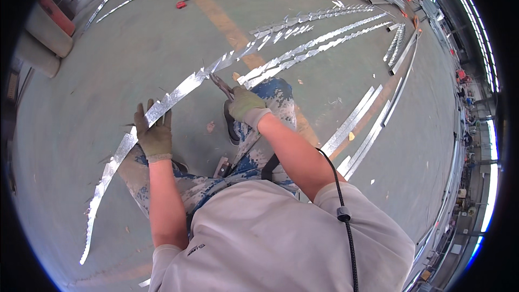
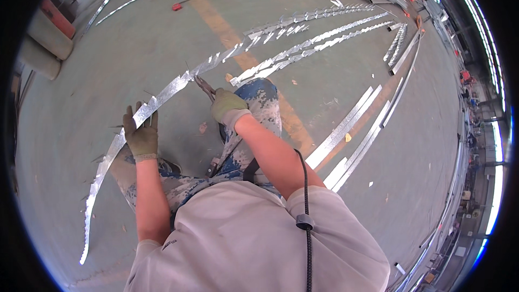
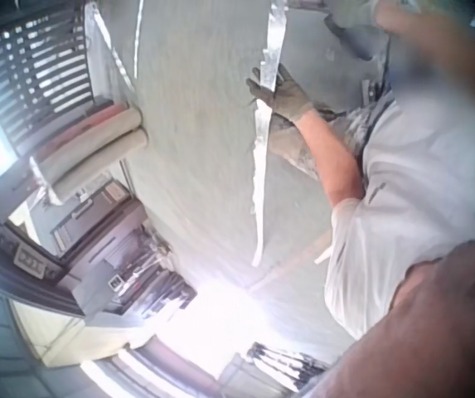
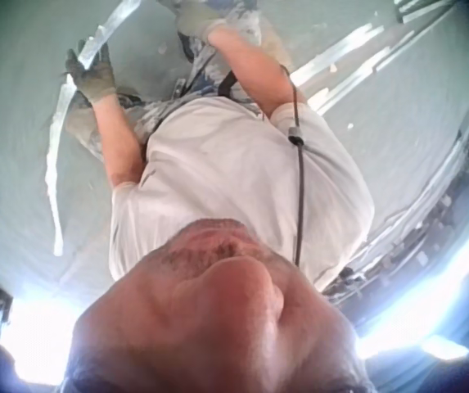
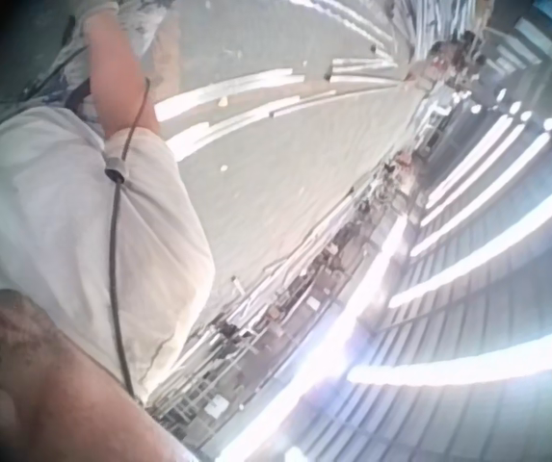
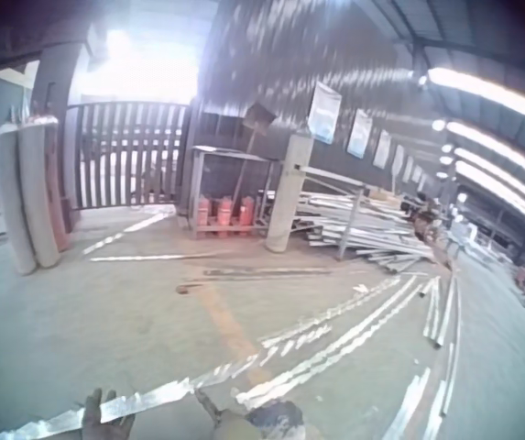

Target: The person sits on the floor and uses tin snips to cut a long, silver metal strip into smaller pieces. They repeatedly position the snips and cut sections of the strip, accumulating cut pieces on the floor.

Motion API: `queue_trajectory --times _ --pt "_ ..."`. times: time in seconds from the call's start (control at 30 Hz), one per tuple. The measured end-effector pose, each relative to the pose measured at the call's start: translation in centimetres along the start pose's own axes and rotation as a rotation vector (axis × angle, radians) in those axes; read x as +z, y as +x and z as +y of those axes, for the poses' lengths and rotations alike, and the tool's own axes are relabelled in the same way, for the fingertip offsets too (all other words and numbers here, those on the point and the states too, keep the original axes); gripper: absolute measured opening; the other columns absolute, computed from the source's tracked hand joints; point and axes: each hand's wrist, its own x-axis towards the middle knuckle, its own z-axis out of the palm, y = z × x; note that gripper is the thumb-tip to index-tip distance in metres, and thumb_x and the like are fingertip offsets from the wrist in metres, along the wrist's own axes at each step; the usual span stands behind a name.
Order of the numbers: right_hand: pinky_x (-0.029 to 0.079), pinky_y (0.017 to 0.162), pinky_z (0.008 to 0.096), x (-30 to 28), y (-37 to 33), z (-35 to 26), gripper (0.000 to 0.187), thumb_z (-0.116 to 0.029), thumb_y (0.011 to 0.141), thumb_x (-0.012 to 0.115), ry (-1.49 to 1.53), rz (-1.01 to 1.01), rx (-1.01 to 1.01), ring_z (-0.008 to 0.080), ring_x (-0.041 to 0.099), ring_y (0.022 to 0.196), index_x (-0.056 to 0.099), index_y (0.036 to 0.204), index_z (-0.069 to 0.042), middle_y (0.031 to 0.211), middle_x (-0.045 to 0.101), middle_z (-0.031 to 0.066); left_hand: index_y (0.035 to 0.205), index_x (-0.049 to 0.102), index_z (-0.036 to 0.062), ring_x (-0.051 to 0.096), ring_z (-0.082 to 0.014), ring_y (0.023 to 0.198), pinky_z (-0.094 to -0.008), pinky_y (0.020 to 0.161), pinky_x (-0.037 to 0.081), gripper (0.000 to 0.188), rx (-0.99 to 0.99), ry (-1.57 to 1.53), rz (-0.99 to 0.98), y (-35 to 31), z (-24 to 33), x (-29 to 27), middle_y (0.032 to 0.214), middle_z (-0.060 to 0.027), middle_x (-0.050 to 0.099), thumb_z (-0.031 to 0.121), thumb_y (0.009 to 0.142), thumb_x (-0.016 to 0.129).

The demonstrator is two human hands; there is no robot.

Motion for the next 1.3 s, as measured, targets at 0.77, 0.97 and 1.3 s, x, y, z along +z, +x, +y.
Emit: queue_trajectory --times 0.77,0.97,1.3 --pt "0.054 0.063 0.0322 5.3 -5.1 -3.7 0.047 -0.043 0.108 0.059 0.706 -0.548 -0.114 0.0156 0.065 0.076 0.062 0.134 -0.004 0.099 0.068 0.0093 0.144 0.046 -0.0006 0.065 -0.0376 0.123 -0.0563 0.106 0.059 0.054 0.017 0.058 -0.031 -0.4 0.0 0.3 0.141 -0.0205 0.057 0.044 0.113 0.040" --pt "0.053 0.060 0.0321 6.5 -4.4 -4.3 0.043 -0.043 0.108 0.058 0.718 -0.544 -0.153 0.0145 0.063 0.073 0.063 0.124 -0.002 0.095 0.067 0.0079 0.143 0.047 -0.0009 0.066 -0.0383 0.122 -0.0568 0.105 0.059 0.056 0.004 0.058 -0.021 -0.4 0.0 0.5 0.140 -0.0205 0.059 0.045 0.114 0.035" --pt "0.047 0.048 0.0302 7.2 -3.6 -4.3 0.044 -0.045 0.107 0.059 0.729 -0.517 -0.171 0.0131 0.061 0.065 0.062 0.123 -0.003 0.090 0.066 0.0072 0.140 0.050 -0.0030 0.066 -0.0397 0.122 -0.0581 0.103 0.059 0.056 -0.010 0.046 -0.035 -0.5 0.0 0.3 0.140 -0.0213 0.060 0.044 0.113 0.037"
